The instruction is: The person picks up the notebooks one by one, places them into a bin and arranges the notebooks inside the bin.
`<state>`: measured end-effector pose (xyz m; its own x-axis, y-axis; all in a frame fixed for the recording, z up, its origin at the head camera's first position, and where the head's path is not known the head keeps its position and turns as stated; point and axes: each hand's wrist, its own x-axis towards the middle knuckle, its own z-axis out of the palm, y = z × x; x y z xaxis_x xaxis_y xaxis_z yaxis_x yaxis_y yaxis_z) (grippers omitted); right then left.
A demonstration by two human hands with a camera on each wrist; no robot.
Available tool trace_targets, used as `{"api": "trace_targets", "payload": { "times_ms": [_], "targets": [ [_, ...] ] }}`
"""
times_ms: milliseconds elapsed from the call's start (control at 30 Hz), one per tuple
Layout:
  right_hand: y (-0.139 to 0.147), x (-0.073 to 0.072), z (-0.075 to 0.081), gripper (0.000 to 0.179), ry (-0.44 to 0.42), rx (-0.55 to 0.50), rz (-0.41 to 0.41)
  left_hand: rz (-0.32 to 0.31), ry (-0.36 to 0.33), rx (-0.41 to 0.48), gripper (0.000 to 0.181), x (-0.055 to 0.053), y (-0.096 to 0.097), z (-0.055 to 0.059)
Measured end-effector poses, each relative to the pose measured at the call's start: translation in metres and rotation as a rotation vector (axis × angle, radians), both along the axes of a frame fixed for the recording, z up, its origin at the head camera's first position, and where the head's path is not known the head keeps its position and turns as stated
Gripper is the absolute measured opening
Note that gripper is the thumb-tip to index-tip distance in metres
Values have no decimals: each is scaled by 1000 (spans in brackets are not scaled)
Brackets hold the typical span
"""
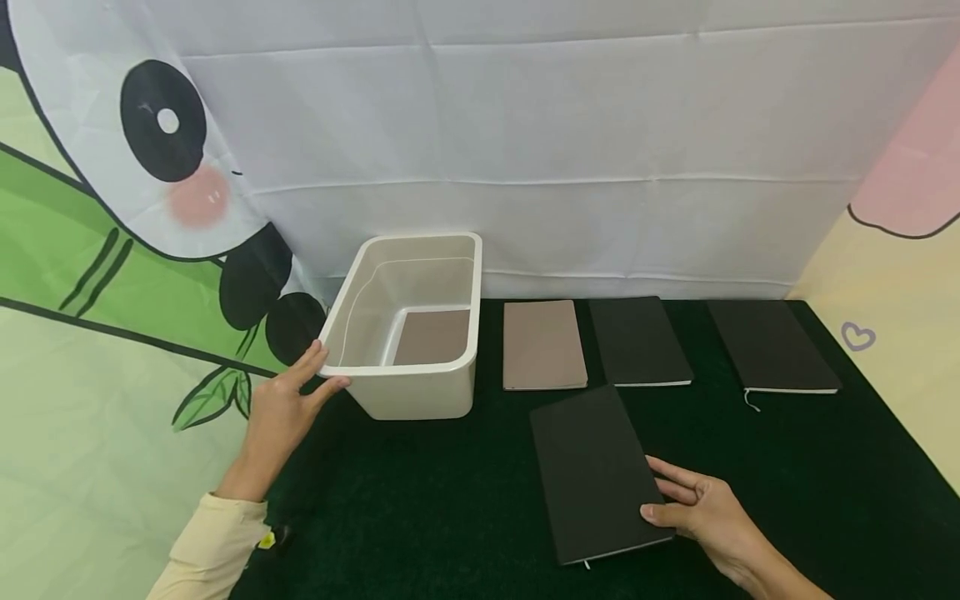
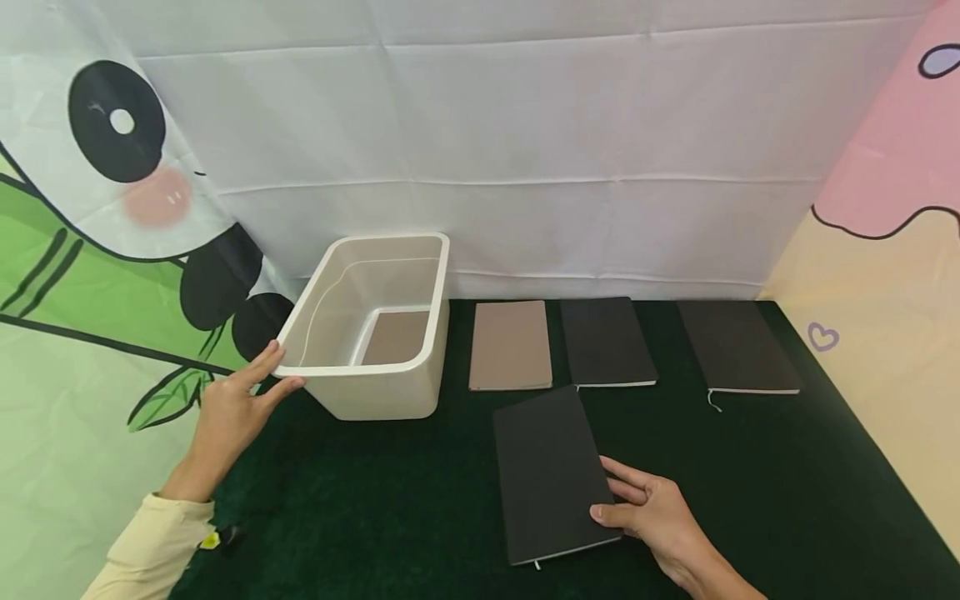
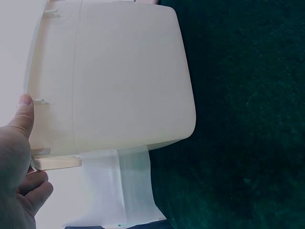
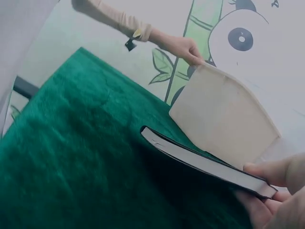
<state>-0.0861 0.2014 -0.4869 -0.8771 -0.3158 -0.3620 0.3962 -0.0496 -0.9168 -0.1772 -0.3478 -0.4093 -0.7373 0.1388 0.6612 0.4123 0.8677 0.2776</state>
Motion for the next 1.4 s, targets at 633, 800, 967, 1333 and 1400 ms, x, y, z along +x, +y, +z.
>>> {"api": "trace_targets", "payload": {
  "times_ms": [633, 800, 967, 1333, 1400],
  "targets": [
    [6, -6, 19, 51, -91, -264, -48, -1, -35, 14, 68, 1, -1, 0],
    [12, -11, 35, 50, -58, -308, -58, -3, -34, 11, 69, 1, -1, 1],
    [18, -19, 55, 53, 1, -320, -55, -2, -46, 12, 68, 1, -1, 1],
    [20, -44, 106, 57, 89, -348, -47, 6, -61, 13, 67, 2, 0, 4],
    [19, -49, 114, 56, 97, -326, -55, 4, -61, 14, 67, 3, 0, 4]
  ]
}}
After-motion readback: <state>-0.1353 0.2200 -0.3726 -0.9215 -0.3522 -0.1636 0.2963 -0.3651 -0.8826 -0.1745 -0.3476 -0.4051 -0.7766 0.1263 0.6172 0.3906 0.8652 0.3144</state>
